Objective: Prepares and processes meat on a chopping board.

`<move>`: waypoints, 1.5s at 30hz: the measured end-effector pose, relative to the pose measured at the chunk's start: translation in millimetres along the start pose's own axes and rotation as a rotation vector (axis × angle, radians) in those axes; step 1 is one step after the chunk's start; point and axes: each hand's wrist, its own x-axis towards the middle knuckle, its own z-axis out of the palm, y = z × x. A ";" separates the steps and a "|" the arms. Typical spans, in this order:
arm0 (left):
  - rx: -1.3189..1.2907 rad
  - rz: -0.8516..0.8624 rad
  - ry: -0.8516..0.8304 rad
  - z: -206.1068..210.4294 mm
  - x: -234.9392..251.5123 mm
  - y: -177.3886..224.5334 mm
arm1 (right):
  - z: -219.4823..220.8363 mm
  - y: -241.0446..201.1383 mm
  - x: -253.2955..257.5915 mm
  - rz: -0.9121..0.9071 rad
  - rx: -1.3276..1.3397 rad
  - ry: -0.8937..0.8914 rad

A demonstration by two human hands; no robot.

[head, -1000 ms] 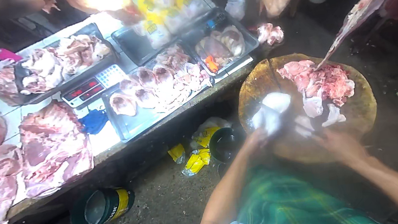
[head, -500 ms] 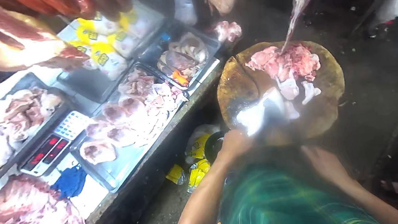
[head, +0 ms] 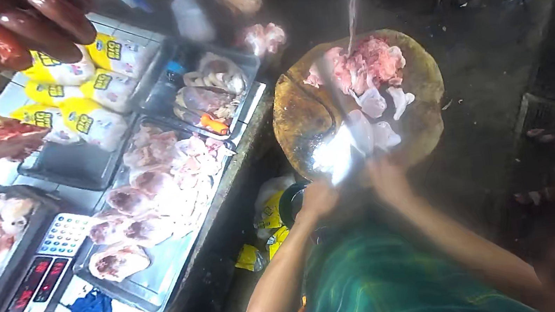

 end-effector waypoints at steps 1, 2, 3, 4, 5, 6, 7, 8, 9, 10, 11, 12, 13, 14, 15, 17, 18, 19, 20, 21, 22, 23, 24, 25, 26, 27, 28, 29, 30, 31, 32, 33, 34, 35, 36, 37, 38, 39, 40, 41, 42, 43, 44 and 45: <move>-0.133 -0.029 0.003 -5.1 -0.5 -5.0 | 1.0 13.0 -2.8 0.129 -0.095 -0.178; -0.293 -0.047 -0.003 -10.1 -1.1 -9.3 | -6.3 19.0 -6.5 0.216 -0.162 -0.306; -0.460 -0.047 -0.012 -15.1 -2.6 -12.7 | -16.3 21.1 -11.0 0.264 -0.198 -0.367; -0.654 -0.021 -0.021 -15.9 -5.1 -15.7 | -25.0 25.9 -17.8 0.289 -0.217 -0.388; -0.871 0.002 -0.029 -13.5 -3.8 -15.9 | -32.4 34.4 -21.8 0.299 -0.222 -0.385; -1.071 0.010 -0.030 -12.5 2.3 -12.7 | -38.7 43.3 -18.8 0.296 -0.220 -0.375; -1.242 0.011 -0.026 -9.7 8.0 -7.7 | -43.5 51.5 -13.5 0.292 -0.218 -0.381; -1.388 0.002 -0.026 -4.3 12.5 -1.7 | -48.0 57.5 -7.7 0.288 -0.216 -0.397; -1.504 -0.011 -0.032 2.7 15.2 3.8 | -52.8 61.0 -1.9 0.284 -0.219 -0.424; -1.564 -0.032 -0.018 9.7 15.1 7.2 | -56.7 62.8 3.4 0.277 -0.222 -0.455; -1.543 -0.051 0.010 14.7 11.6 7.9 | -58.9 63.9 8.2 0.273 -0.219 -0.478; -1.432 -0.075 0.046 15.8 2.1 7.8 | -60.3 63.4 12.2 0.275 -0.208 -0.496; -1.259 -0.102 0.079 13.2 -12.7 8.8 | -61.2 61.6 15.9 0.276 -0.192 -0.508; -1.086 -0.119 0.108 10.2 -28.2 9.5 | -61.2 58.3 20.5 0.270 -0.182 -0.515; -0.976 -0.129 0.124 7.5 -45.0 9.8 | -58.8 55.3 24.7 0.257 -0.171 -0.518; -0.956 -0.134 0.178 0.9 -69.8 13.7 | -49.5 52.3 33.2 0.216 -0.138 -0.513; -1.005 -0.125 0.206 -3.2 -74.4 18.4 | -45.9 53.2 38.4 0.193 -0.118 -0.515; -1.073 -0.110 0.232 -5.9 -74.4 24.9 | -44.0 56.4 42.7 0.182 -0.089 -0.528; -1.150 -0.086 0.256 -7.0 -69.3 33.0 | -43.1 62.7 46.2 0.190 -0.057 -0.545; -1.233 -0.067 0.263 -7.8 -60.4 43.0 | -44.1 70.4 48.7 0.212 -0.018 -0.555; -1.339 -0.055 0.247 -9.1 -49.1 53.1 | -48.1 75.9 50.1 0.239 0.022 -0.554; -1.476 -0.049 0.217 -10.7 -36.4 60.3 | -53.0 78.2 50.9 0.262 0.053 -0.543; -1.609 -0.080 0.199 -10.7 -25.0 63.2 | -58.1 79.1 48.8 0.282 0.075 -0.527; -1.713 -0.151 0.204 -7.2 -15.5 59.1 | -63.4 79.5 43.5 0.302 0.094 -0.508; -1.758 -0.250 0.211 -2.5 -7.0 48.1 | -69.2 78.5 38.6 0.318 0.114 -0.489; -1.747 -0.348 0.212 1.2 0.8 33.7 | -74.5 76.6 35.1 0.326 0.139 -0.460; -1.683 -0.432 0.214 4.5 7.2 19.3 | -78.4 74.6 31.5 0.329 0.164 -0.433; -1.569 -0.473 0.198 7.1 11.0 5.3 | -80.9 71.0 27.4 0.330 0.194 -0.411; -1.420 -0.473 0.171 8.7 12.2 -4.8 | -82.6 66.6 22.7 0.322 0.219 -0.392; -1.280 -0.455 0.157 10.0 11.5 -10.6 | -83.2 62.0 17.2 0.309 0.234 -0.378; -1.177 -0.438 0.168 11.4 11.3 -14.5 | -81.7 57.7 11.2 0.286 0.242 -0.366; -1.112 -0.421 0.183 10.3 12.7 -16.7 | -77.6 53.6 6.1 0.253 0.238 -0.353; -1.072 -0.410 0.197 7.8 16.9 -20.9 | -71.2 49.2 2.2 0.218 0.220 -0.331; -1.045 -0.414 0.207 4.9 22.2 -25.9 | -63.5 43.9 -2.2 0.183 0.197 -0.297; -1.015 -0.425 0.220 1.0 26.9 -29.3 | -55.8 38.0 -6.5 0.147 0.169 -0.262; -0.981 -0.431 0.244 -2.0 30.2 -30.5 | -49.5 31.0 -10.3 0.110 0.136 -0.229; -0.940 -0.431 0.250 -4.8 28.7 -29.0 | -45.6 21.8 -14.2 0.076 0.105 -0.198; -0.894 -0.423 0.238 -7.8 23.2 -25.0 | -43.6 10.4 -17.2 0.040 0.082 -0.159; -0.844 -0.404 0.222 -12.4 15.3 -18.0 | -44.2 -3.1 -18.2 -0.005 0.081 -0.104; -0.819 -0.387 0.195 -16.3 5.5 -9.4 | -47.0 -16.7 -18.7 -0.075 0.099 -0.025; -0.820 -0.381 0.164 -16.8 -3.8 -2.2 | -50.7 -29.5 -19.6 -0.170 0.137 0.070; -0.843 -0.385 0.140 -15.9 -10.7 2.8 | -55.1 -42.1 -19.0 -0.279 0.197 0.166; -0.876 -0.390 0.122 -14.5 -14.5 5.0 | -59.6 -55.5 -16.3 -0.389 0.265 0.257; -0.907 -0.390 0.112 -12.6 -15.9 4.4 | -63.0 -69.1 -11.8 -0.492 0.335 0.348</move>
